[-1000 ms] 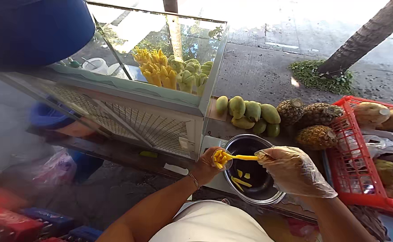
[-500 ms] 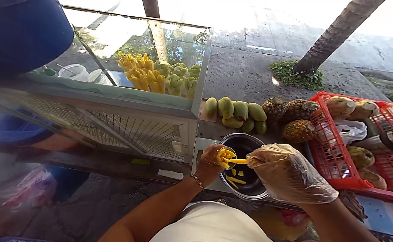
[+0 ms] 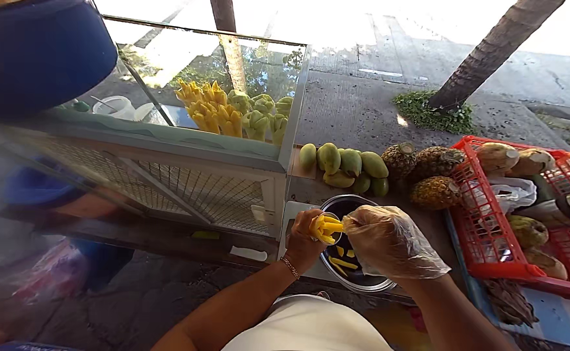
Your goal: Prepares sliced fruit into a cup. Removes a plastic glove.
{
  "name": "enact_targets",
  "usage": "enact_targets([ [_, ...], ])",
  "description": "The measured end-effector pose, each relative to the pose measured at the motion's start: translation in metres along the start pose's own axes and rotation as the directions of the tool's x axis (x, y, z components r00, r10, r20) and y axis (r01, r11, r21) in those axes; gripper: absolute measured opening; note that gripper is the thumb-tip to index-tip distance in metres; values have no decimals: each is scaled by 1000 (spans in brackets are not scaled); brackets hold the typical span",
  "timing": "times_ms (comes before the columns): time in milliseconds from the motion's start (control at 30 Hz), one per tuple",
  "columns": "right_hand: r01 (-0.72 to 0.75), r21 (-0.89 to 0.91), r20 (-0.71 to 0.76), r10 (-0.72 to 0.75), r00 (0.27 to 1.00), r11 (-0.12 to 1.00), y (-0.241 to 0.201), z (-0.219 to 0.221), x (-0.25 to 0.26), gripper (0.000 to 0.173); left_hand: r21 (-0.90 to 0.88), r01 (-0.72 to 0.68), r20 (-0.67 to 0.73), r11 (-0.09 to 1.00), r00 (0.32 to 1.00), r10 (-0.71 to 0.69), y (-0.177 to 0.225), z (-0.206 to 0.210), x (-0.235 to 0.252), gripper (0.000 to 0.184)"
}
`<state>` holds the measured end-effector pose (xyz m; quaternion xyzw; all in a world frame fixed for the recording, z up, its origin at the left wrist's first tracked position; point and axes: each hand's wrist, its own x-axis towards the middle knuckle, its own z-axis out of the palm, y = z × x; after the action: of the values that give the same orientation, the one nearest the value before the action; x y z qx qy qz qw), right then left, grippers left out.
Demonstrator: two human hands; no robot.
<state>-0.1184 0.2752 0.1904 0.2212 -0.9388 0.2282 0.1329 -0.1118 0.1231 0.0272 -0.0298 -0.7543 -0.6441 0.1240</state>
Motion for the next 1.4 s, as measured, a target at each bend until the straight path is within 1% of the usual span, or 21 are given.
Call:
enact_targets([
  [67, -23, 2, 9, 22, 1000, 1000, 0, 9, -1, 18, 11, 4, -7, 1000, 1000, -4, 2, 2, -1, 57],
  [167, -110, 14, 89, 108, 990, 994, -1, 21, -1, 16, -16, 13, -12, 1000, 1000, -13, 5, 5, -3, 57],
  [300, -198, 65, 172, 184, 968, 978, -1, 20, 2, 14, -45, 8, -8, 999, 1000, -8, 7, 6, -4, 57],
  [467, -153, 146, 208, 121, 971, 977, 6, 30, 0, 9, -41, 5, 15, 999, 1000, -5, 17, 8, -8, 60],
  [533, -89, 204, 188, 50, 981, 975, 14, 32, 1, 8, -49, 15, 39, 999, 999, -14, 15, 6, -9, 62],
  [567, -94, 256, 197, 43, 979, 962, 20, 28, 3, 8, -51, 17, 52, 999, 999, -15, 13, 5, -10, 62],
  [633, -193, 330, 245, 113, 963, 924, 40, 23, 9, 12, -93, 37, 103, 995, 994, -28, 11, -1, -12, 63],
  [700, -319, 266, 331, 224, 916, 910, 68, 29, 11, 15, -217, 105, 167, 971, 984, -69, 10, -7, -13, 64],
  [767, -370, 37, 497, 304, 813, 928, 101, 62, 1, 17, -292, 184, 230, 938, 966, -117, 11, -13, -16, 64],
  [833, -329, -228, 653, 395, 646, 916, 128, 111, -17, 23, -315, 226, 276, 922, 951, -139, 14, -16, -18, 61],
  [867, -307, -315, 692, 439, 574, 898, 134, 131, -27, 30, -320, 229, 291, 920, 947, -134, 15, -17, -19, 59],
  [900, -294, -371, 700, 473, 535, 881, 135, 146, -36, 36, -326, 219, 297, 920, 947, -120, 15, -18, -21, 58],
  [933, -280, -405, 697, 492, 522, 870, 135, 158, -45, 39, -333, 209, 301, 919, 948, -106, 16, -19, -22, 58],
  [1100, -218, -347, 720, 408, 561, 912, 134, 179, -62, 33, -339, 147, 308, 929, 951, -38, 12, -27, -26, 56],
  [1133, -238, -324, 726, 402, 558, 916, 136, 178, -61, 34, -343, 147, 299, 928, 953, -40, 10, -27, -27, 56],
  [1200, -373, -218, 736, 403, 545, 902, 134, 163, -47, 36, -337, 168, 279, 926, 958, -72, 8, -27, -27, 55],
  [1233, -429, -120, 717, 377, 586, 895, 131, 150, -38, 34, -323, 187, 273, 928, 957, -98, 8, -28, -26, 56],
  [1267, -457, -15, 675, 346, 652, 889, 126, 134, -30, 27, -299, 222, 279, 928, 950, -137, 9, -29, -25, 57],
  [1333, -449, 152, 545, 305, 781, 881, 111, 101, -14, 14, -229, 321, 302, 919, 921, -247, 14, -31, -21, 57],
  [1367, -387, 236, 444, 255, 859, 891, 102, 86, -10, 10, -199, 365, 308, 910, 904, -295, 15, -31, -19, 56],
  [1400, -268, 306, 318, 167, 933, 914, 94, 74, -8, 7, -177, 395, 311, 901, 891, -329, 15, -30, -17, 55],
])
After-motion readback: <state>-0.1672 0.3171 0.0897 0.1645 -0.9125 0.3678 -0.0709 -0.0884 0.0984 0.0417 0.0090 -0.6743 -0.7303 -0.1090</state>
